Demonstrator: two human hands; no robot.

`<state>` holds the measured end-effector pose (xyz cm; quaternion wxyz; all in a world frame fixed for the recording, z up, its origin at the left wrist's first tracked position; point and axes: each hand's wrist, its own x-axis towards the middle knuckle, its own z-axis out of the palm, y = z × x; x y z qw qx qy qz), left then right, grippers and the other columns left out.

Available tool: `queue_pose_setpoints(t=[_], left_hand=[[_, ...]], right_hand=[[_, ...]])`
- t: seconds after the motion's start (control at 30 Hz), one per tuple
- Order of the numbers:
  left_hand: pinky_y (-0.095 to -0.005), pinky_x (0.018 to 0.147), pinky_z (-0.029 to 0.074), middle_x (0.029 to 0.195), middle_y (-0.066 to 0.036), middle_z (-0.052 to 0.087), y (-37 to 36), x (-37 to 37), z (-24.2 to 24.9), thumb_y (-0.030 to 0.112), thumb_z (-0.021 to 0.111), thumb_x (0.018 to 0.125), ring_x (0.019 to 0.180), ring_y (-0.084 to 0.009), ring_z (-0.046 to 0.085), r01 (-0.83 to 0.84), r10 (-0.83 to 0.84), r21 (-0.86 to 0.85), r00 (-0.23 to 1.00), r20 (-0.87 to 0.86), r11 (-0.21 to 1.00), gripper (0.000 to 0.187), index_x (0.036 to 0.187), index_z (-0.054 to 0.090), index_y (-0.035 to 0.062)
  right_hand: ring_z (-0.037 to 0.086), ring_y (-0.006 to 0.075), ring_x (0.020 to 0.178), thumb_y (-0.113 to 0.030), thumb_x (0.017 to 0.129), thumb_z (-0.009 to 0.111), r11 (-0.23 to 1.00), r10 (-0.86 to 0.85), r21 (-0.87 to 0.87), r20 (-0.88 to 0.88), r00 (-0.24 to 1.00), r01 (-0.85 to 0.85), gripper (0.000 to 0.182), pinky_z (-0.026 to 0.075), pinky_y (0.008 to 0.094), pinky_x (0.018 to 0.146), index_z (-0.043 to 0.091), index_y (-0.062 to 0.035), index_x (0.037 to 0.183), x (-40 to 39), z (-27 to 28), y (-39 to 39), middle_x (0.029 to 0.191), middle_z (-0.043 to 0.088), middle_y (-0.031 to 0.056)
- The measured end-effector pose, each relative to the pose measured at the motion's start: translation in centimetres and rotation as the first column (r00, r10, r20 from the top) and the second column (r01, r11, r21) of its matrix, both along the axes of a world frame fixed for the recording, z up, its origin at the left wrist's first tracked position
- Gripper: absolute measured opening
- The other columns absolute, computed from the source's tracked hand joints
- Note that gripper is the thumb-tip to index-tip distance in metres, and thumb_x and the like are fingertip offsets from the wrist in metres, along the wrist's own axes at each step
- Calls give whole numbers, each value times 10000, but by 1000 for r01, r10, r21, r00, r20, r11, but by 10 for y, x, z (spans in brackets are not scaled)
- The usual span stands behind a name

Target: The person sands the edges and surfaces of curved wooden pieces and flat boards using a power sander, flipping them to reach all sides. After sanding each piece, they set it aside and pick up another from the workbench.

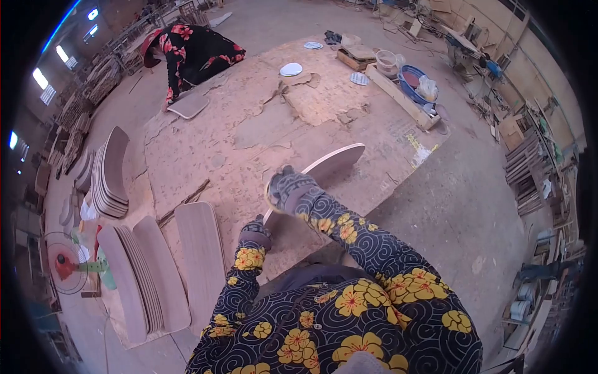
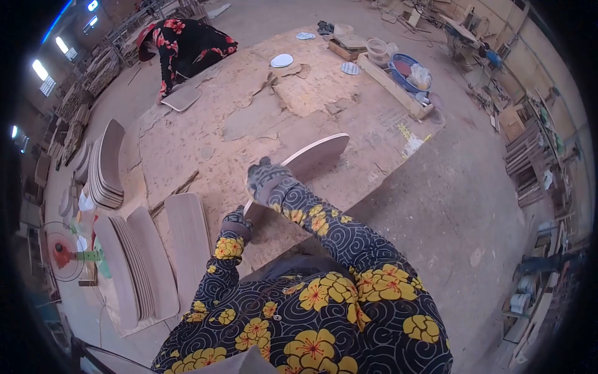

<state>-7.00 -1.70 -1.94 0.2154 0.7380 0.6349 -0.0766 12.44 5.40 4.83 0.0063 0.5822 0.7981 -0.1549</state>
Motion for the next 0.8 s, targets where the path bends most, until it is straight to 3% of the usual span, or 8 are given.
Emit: queue_pose_setpoints(t=[0.17,0.2,0.23,0.3,0.47,0.53,0.6,0.8], left_hand=[[-428,1062,458,1282,-246,627,-1,-1,-2,282,537,928,1207,-377,596,-26,27,-21,999,26,999,611,1452,442,-17],[-429,1061,458,1276,-247,629,0,0,-1,279,537,927,1203,-379,598,-11,12,-22,1000,19,1000,609,1452,442,-16],[-430,1059,458,1269,-249,630,2,3,0,276,537,927,1198,-381,599,-2,2,-25,1000,10,1000,608,1452,443,-15],[-439,1009,491,1226,-250,647,-6,-7,-25,259,542,923,1139,-383,629,31,-36,122,998,45,992,565,1417,475,-7],[-436,966,519,1195,-244,665,-7,-1,-9,244,549,926,1094,-374,659,-18,17,32,999,44,999,488,1352,520,6],[-436,979,514,1199,-246,663,-1,4,4,241,556,927,1110,-372,655,-56,58,-37,998,40,998,486,1353,520,9],[-435,1006,500,1240,-242,647,-2,5,11,242,572,930,1152,-374,634,-96,98,-39,993,67,995,496,1366,520,12],[-426,998,503,1232,-241,646,-17,-41,-46,226,566,926,1145,-377,628,182,-182,106,983,-8,978,453,1334,555,29]], right_hand=[[628,380,1151,-244,900,477,977,-48,214,122,991,21,364,494,521,974,663,7,1086,89,6,21,1151,675,239],[598,397,1188,-272,890,481,700,-117,707,256,960,-103,396,458,524,1004,657,-4,1123,146,-93,47,1218,639,248],[569,402,1228,-291,923,468,858,-242,513,340,909,36,395,464,488,1007,656,-30,1152,169,-56,50,1296,591,255],[588,397,1203,-323,960,446,778,-603,294,100,791,555,424,473,460,999,654,-21,1172,214,-42,77,1291,591,262],[611,382,1180,-353,964,447,956,-283,123,150,947,266,464,425,444,1069,641,-21,1223,157,12,51,1224,651,245],[647,370,1126,-347,930,468,897,38,434,110,993,-82,471,491,457,996,638,-13,1216,70,-43,27,1252,652,216],[628,377,1156,-335,927,457,996,-51,-74,2,999,51,467,503,454,988,631,-11,1215,1,43,-16,1254,648,225],[570,347,1248,-319,922,481,994,-106,-16,52,993,107,430,507,456,993,612,-17,1199,20,49,-11,1259,636,218]])
